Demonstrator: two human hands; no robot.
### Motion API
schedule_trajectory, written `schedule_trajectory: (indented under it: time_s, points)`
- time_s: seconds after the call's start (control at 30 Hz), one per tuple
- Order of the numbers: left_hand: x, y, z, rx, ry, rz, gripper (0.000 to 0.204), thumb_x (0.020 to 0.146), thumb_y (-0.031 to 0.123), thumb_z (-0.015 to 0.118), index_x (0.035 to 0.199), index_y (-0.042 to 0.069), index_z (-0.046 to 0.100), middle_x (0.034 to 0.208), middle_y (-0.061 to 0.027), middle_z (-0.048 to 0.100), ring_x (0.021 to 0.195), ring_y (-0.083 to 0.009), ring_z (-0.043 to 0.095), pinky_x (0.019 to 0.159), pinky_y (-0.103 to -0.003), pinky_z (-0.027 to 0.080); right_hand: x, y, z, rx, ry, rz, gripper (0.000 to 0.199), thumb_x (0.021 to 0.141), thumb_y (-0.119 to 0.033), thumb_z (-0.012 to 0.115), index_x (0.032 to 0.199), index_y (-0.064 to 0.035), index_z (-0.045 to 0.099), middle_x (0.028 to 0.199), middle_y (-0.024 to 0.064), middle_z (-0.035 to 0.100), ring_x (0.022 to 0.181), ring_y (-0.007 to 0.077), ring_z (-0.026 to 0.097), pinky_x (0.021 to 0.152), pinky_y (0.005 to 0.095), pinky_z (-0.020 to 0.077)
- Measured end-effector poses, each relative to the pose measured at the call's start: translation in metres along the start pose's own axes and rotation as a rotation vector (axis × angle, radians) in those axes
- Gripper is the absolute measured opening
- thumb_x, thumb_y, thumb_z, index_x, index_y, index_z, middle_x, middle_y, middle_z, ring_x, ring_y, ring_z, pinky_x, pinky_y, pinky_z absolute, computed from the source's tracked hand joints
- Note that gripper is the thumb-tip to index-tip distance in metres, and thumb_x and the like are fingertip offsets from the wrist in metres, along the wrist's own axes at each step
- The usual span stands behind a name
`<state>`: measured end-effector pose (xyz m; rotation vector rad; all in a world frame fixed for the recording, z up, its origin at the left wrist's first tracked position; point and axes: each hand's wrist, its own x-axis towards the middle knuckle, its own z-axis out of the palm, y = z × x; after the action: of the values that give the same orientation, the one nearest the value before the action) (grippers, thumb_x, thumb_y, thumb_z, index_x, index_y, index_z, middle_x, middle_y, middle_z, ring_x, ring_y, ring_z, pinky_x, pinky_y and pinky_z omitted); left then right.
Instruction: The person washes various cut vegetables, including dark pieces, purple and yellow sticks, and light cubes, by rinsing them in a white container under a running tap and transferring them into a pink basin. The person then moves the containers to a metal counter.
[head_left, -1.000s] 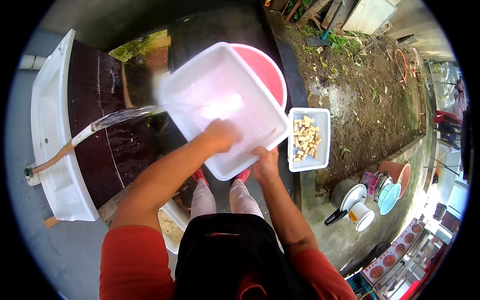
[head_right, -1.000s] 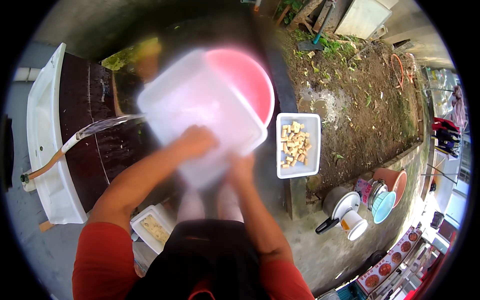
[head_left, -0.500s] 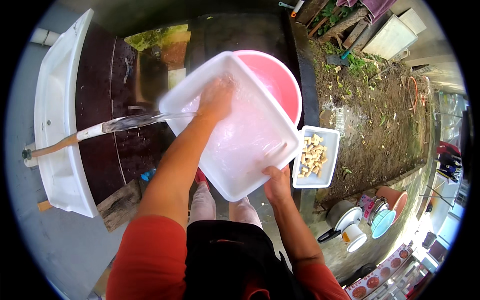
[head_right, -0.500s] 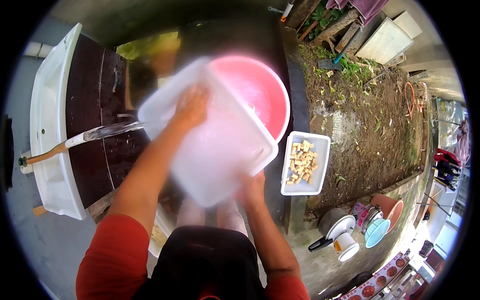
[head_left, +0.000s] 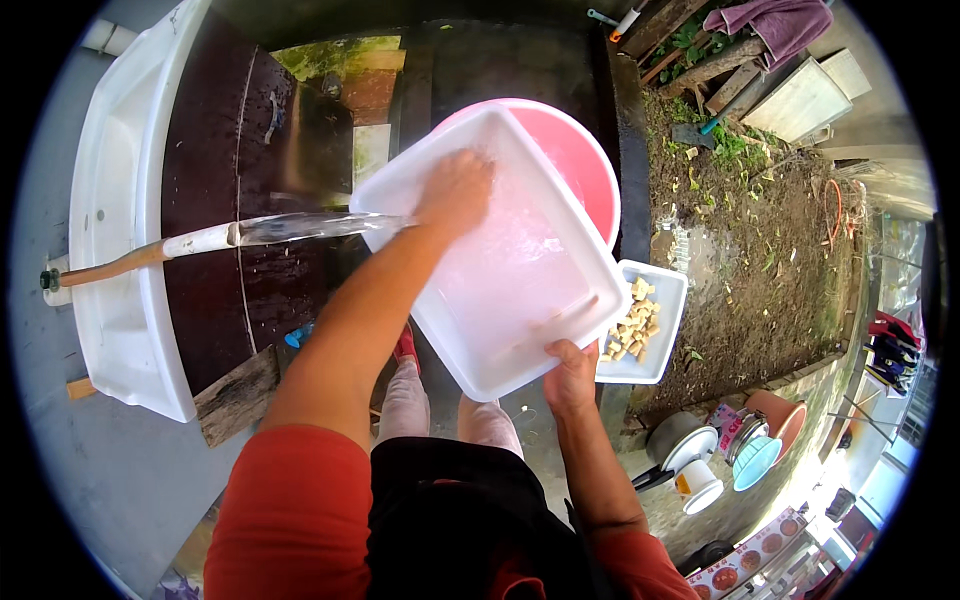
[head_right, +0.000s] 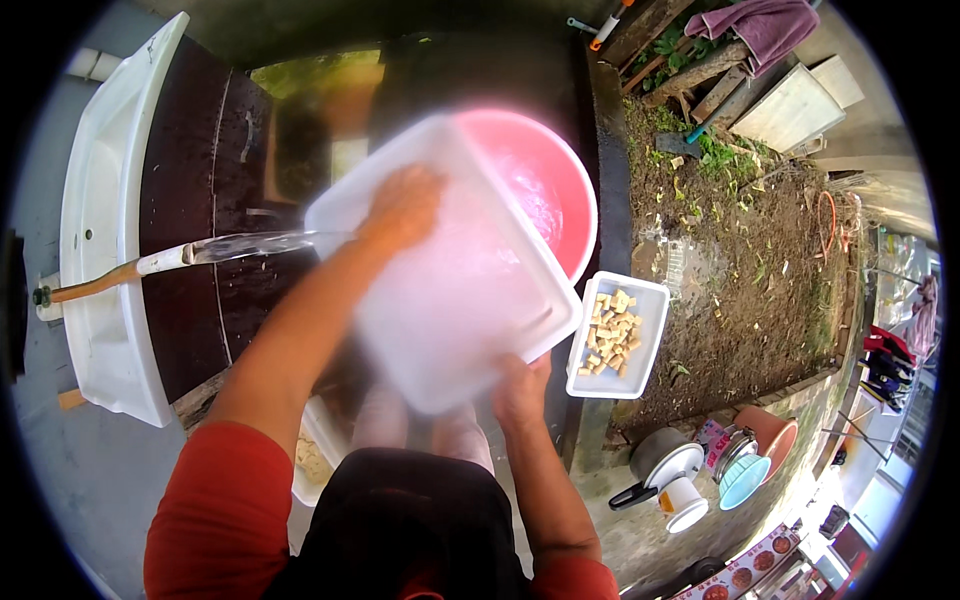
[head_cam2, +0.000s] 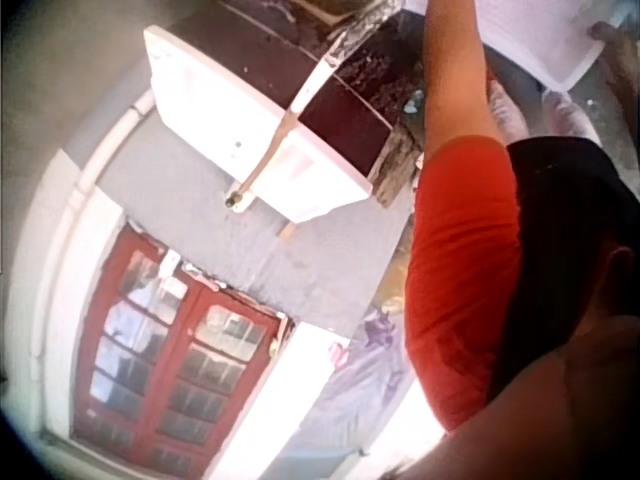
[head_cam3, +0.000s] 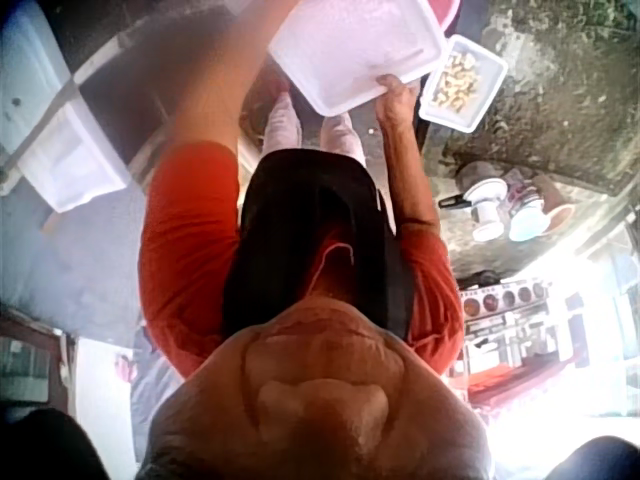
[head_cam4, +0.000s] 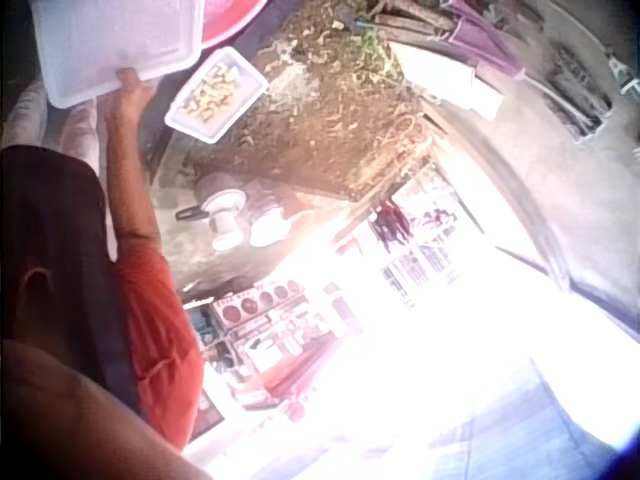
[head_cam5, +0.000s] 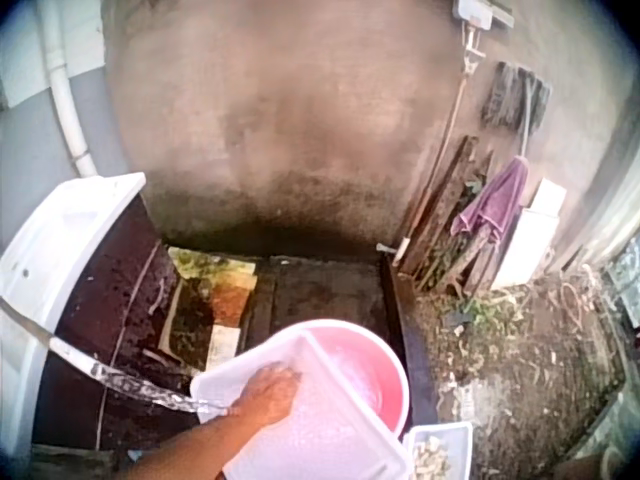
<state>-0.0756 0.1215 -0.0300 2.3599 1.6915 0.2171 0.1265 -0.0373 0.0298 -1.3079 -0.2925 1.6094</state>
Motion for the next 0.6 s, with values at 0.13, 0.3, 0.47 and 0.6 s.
schedule_trajectory:
  time_s: [0.13,0.3,0.47,0.6]
  points:
    - [-0.023,-0.007,0.027,0.063,-0.172,-0.295,0.029,0.08,0.012,0.046,0.104,0.002,0.058,0.102,-0.0135,0.06,0.102,-0.0281,0.051,0.088,-0.042,0.037,0.013,0.008,-0.006,0.043,0.05,-0.003,0.078,0.056,0.005,0.05,0.131,-0.0073,0.03,0.108,0.009,0.047,0.103,0.025,0.049,0.092,0.0404,0.0435]
    - [-0.046,-0.01,-0.014,0.22,-0.641,-0.088,0.02,0.077,0.014,0.048,0.085,0.006,0.065,0.082,-0.0145,0.062,0.094,-0.0267,0.055,0.076,-0.044,0.038,0.012,0.006,0.0,-0.017,0.049,-0.075,0.081,0.056,0.006,0.049,0.133,-0.008,0.029,0.109,0.0094,0.045,0.104,0.0248,0.048,0.09,0.0406,0.0451]
    - [-0.061,-0.03,0.011,0.088,-0.312,-0.163,0.021,0.074,0.014,0.05,0.086,0.006,0.064,0.097,-0.017,0.059,0.097,-0.0279,0.054,0.079,-0.042,0.042,0.007,0.0,0.0,0.031,0.089,0.063,0.082,0.055,0.007,0.049,0.133,-0.0075,0.028,0.114,0.01,0.043,0.106,0.0254,0.046,0.091,0.041,0.0445]
    - [-0.048,-0.014,-0.005,0.216,-0.379,-0.19,0.019,0.073,0.018,0.053,0.082,0.007,0.066,0.092,-0.0158,0.063,0.091,-0.0283,0.058,0.08,-0.04,0.043,0.015,0.005,-0.004,0.063,0.041,-0.017,0.082,0.054,0.007,0.049,0.132,-0.007,0.029,0.111,0.0099,0.046,0.101,0.0261,0.049,0.091,0.0407,0.0436]
